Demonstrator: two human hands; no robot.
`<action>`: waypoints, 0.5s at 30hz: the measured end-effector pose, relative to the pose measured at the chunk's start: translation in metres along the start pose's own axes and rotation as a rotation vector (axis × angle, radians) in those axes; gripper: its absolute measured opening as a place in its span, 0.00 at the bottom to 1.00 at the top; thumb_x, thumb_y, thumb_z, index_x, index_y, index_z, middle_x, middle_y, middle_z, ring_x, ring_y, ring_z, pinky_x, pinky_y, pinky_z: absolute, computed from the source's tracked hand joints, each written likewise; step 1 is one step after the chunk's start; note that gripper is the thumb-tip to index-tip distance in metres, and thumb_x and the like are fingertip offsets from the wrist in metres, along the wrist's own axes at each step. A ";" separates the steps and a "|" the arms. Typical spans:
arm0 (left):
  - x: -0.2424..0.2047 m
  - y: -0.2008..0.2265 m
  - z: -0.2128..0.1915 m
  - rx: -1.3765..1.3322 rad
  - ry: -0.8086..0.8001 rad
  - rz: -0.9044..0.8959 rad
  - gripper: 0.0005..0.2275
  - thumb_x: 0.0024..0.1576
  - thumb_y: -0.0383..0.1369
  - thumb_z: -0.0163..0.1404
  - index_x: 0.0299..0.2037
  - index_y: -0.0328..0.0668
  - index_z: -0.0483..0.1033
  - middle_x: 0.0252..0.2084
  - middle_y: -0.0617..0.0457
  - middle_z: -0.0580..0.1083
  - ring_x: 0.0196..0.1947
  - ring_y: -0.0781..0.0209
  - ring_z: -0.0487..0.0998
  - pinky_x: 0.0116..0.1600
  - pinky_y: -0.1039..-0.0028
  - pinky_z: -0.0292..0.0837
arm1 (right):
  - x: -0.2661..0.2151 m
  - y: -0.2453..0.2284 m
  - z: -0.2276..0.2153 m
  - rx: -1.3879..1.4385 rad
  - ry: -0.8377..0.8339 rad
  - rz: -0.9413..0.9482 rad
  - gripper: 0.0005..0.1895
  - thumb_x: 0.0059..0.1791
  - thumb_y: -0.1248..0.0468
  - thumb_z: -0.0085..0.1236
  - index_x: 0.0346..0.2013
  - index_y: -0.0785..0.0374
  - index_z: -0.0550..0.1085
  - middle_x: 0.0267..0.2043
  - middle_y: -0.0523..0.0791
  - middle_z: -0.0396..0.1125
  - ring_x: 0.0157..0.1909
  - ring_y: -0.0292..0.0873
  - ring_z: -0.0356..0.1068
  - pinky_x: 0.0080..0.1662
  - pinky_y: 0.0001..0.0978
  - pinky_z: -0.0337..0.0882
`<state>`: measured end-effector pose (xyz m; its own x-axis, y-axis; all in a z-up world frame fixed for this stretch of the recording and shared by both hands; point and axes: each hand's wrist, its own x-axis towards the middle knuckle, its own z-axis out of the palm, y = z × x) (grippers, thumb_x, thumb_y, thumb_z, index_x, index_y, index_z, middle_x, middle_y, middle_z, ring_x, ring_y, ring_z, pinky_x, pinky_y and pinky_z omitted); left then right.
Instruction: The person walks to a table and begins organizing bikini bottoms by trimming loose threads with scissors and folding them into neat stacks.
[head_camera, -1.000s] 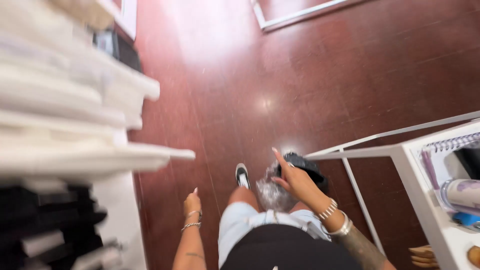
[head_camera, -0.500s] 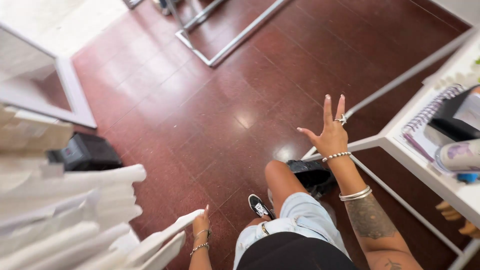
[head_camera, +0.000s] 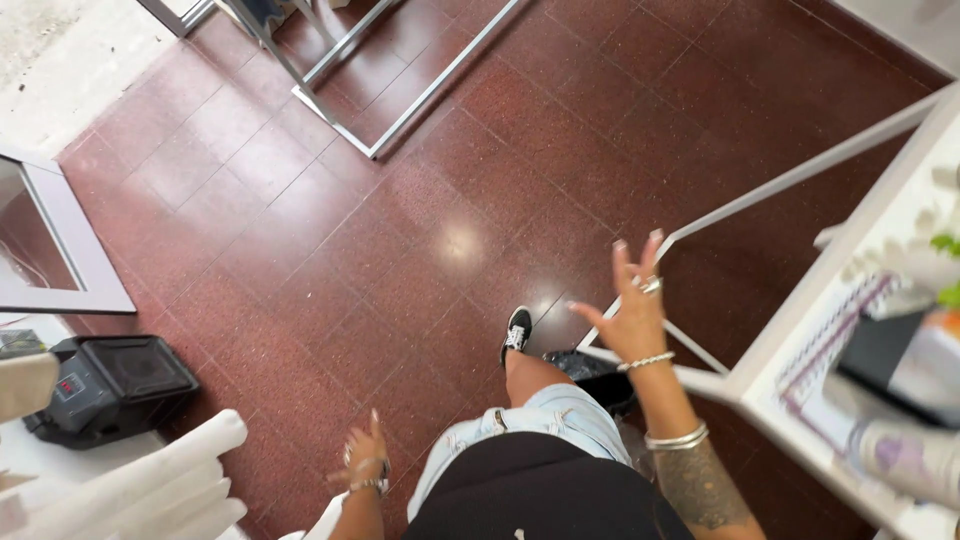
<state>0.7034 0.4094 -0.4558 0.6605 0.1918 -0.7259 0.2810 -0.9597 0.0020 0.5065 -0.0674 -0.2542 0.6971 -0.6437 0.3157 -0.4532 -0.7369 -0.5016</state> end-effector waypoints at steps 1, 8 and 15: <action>-0.011 0.038 -0.017 0.000 -0.004 -0.004 0.48 0.56 0.72 0.11 0.77 0.41 0.40 0.80 0.47 0.43 0.76 0.38 0.50 0.64 0.21 0.10 | 0.008 0.000 0.005 -0.001 -0.005 0.000 0.65 0.38 0.48 0.78 0.80 0.49 0.45 0.82 0.59 0.18 0.63 0.60 0.65 0.66 0.53 0.66; -0.048 0.305 -0.066 -0.052 0.436 0.406 0.37 0.68 0.58 0.31 0.77 0.33 0.47 0.80 0.39 0.47 0.79 0.40 0.42 0.70 0.23 0.24 | 0.077 0.029 0.007 0.143 0.002 0.353 0.63 0.40 0.55 0.74 0.79 0.60 0.42 0.79 0.63 0.20 0.78 0.67 0.39 0.73 0.58 0.50; -0.051 0.487 -0.039 0.187 0.381 0.757 0.38 0.67 0.62 0.20 0.77 0.38 0.39 0.81 0.46 0.38 0.80 0.46 0.37 0.70 0.22 0.29 | 0.147 0.079 -0.032 0.145 0.156 0.723 0.59 0.44 0.60 0.71 0.79 0.59 0.41 0.80 0.57 0.18 0.80 0.64 0.32 0.74 0.56 0.48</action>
<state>0.8335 -0.0603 -0.3909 0.8212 -0.4885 -0.2950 -0.4252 -0.8686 0.2544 0.5553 -0.2268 -0.2214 0.1623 -0.9864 -0.0274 -0.6825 -0.0921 -0.7251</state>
